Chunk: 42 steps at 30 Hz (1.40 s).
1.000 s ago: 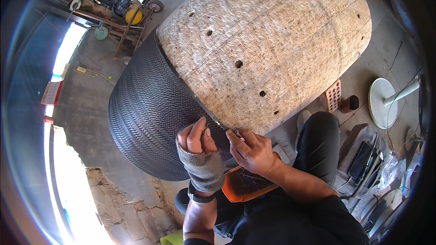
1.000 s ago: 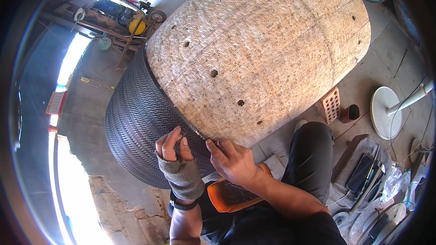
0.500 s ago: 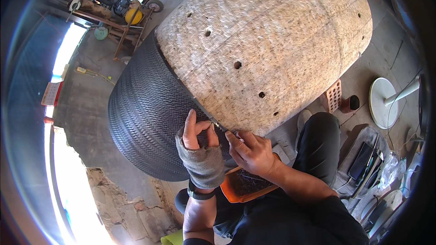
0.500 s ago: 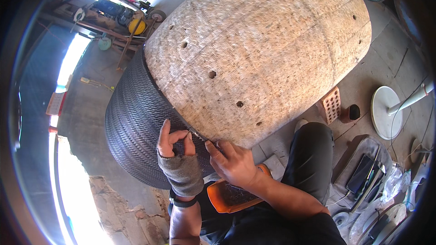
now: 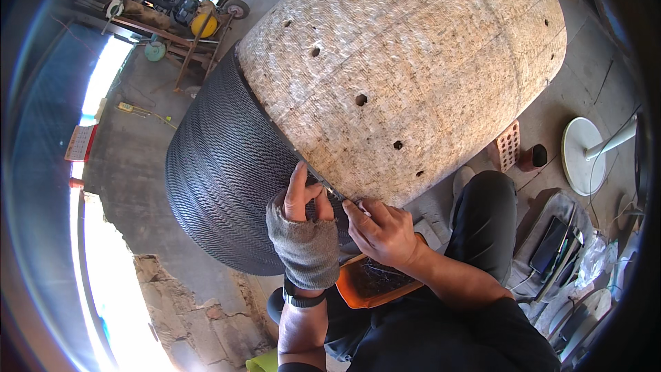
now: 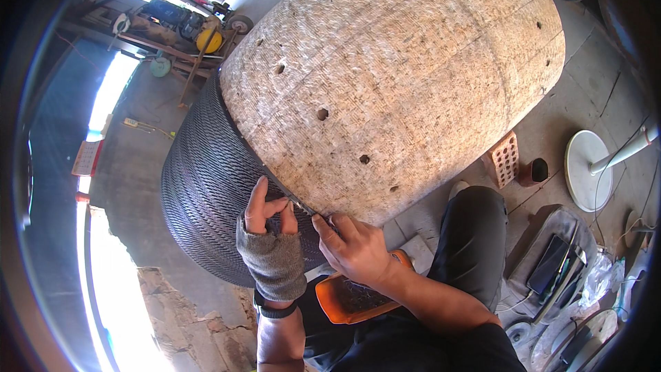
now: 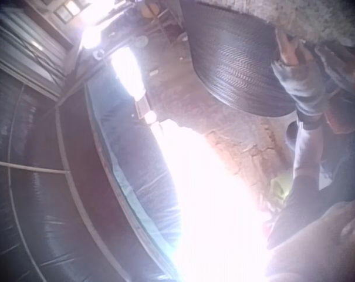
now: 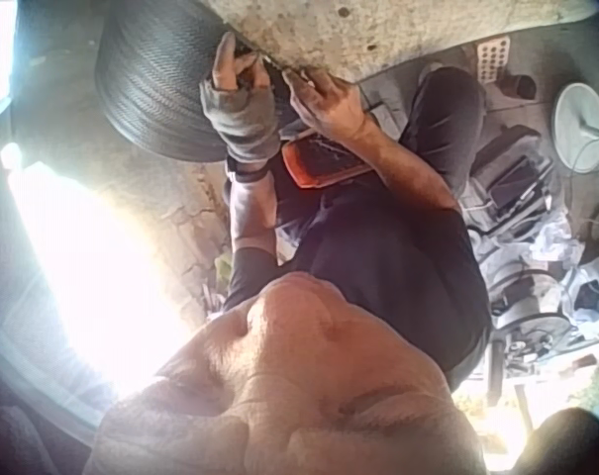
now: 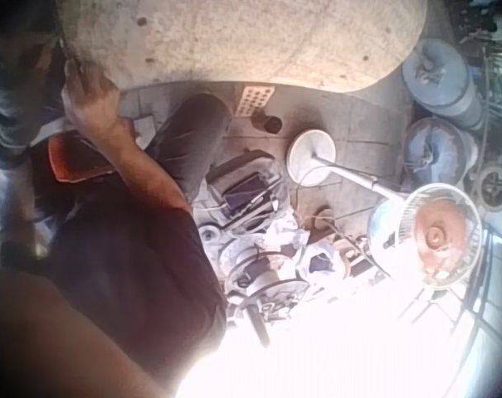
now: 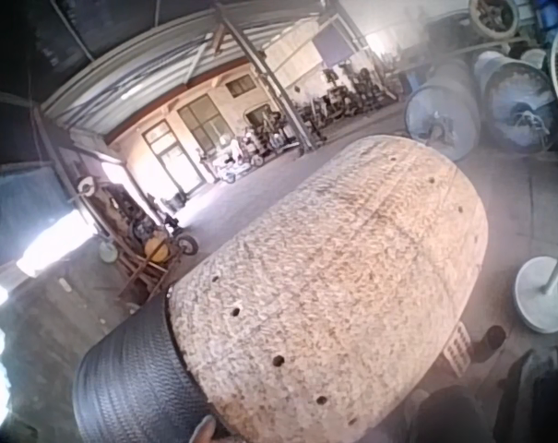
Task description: The person sits on the floor and uses a tool to adjust a circular object with spokes. They then stand, walk to a table, and inspect two cylindrical metal parts. Finally, they return to a large cylindrical object and hammer a mesh material onto its surface.
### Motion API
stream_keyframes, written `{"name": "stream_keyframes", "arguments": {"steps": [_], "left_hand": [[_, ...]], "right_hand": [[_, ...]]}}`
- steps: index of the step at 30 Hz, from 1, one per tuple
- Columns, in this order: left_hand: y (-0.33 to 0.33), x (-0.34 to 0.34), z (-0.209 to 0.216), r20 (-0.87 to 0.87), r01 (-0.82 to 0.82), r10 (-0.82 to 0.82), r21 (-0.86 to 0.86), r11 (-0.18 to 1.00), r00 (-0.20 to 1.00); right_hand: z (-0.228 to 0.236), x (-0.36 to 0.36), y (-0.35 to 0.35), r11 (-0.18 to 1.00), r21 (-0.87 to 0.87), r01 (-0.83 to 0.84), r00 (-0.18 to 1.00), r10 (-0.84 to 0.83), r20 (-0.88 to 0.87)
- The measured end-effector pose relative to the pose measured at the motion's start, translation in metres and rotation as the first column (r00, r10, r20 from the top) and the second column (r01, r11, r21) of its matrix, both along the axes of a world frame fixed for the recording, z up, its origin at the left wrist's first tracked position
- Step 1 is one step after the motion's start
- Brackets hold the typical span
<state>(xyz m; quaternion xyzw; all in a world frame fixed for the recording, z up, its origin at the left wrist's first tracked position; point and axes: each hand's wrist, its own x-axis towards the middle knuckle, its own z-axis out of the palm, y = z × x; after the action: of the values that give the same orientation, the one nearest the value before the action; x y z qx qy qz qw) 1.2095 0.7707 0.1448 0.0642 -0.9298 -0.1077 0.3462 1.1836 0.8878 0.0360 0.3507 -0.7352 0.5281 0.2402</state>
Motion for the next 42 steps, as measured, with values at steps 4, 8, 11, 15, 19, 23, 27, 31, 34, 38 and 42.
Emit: {"name": "stream_keyframes", "arguments": {"steps": [4,8,11,15,19,23,27,31,34,38,42], "left_hand": [[-0.001,-0.003,0.016,0.102,0.017,-0.012,-0.051,0.999,0.995],[-0.002,-0.008,0.020,0.173,0.039,-0.004,-0.201,0.979,0.985],[0.001,-0.013,0.021,0.188,0.072,-0.017,-0.285,0.956,0.982],[-0.008,-0.008,0.020,0.170,0.208,-0.185,-0.128,0.970,0.968],[-0.018,-0.006,0.023,0.218,0.086,-0.092,0.037,0.996,0.972],[-0.017,-0.016,0.026,0.259,0.071,-0.057,-0.046,0.996,0.964],[-0.021,-0.015,0.022,0.245,0.064,-0.045,-0.070,0.996,0.968],[-0.019,-0.010,0.018,0.174,0.054,-0.054,0.008,0.999,0.983],[-0.008,-0.006,0.026,0.083,0.151,-0.142,-0.117,0.982,0.986],[0.015,-0.003,0.028,0.007,0.127,-0.128,0.030,0.991,0.992],[-0.008,-0.003,0.002,0.080,-0.050,0.066,-0.188,0.981,0.995]], "right_hand": [[-0.003,0.000,-0.003,1.000,0.018,0.015,1.000,-0.015,-0.021],[0.001,0.001,0.000,0.994,0.108,0.028,1.000,-0.027,-0.016],[0.003,0.000,0.005,0.984,0.159,0.086,0.996,-0.079,-0.047],[0.011,0.013,0.004,0.975,0.201,0.093,0.991,-0.071,-0.112],[0.024,0.024,0.007,0.947,0.306,0.099,0.995,-0.089,-0.045],[0.027,0.027,0.051,0.974,0.215,0.076,0.997,-0.075,-0.013],[-0.007,0.008,0.175,0.859,0.164,0.485,0.865,-0.444,-0.235],[-0.088,0.036,0.331,0.356,0.545,0.759,0.276,-0.934,0.227],[-0.196,0.119,0.442,0.088,0.809,0.582,0.058,-0.996,0.067],[-0.252,0.171,0.489,0.194,0.843,0.501,-0.045,-0.967,0.250],[-0.254,0.162,0.511,0.186,0.904,0.384,0.037,-0.982,0.186]]}}
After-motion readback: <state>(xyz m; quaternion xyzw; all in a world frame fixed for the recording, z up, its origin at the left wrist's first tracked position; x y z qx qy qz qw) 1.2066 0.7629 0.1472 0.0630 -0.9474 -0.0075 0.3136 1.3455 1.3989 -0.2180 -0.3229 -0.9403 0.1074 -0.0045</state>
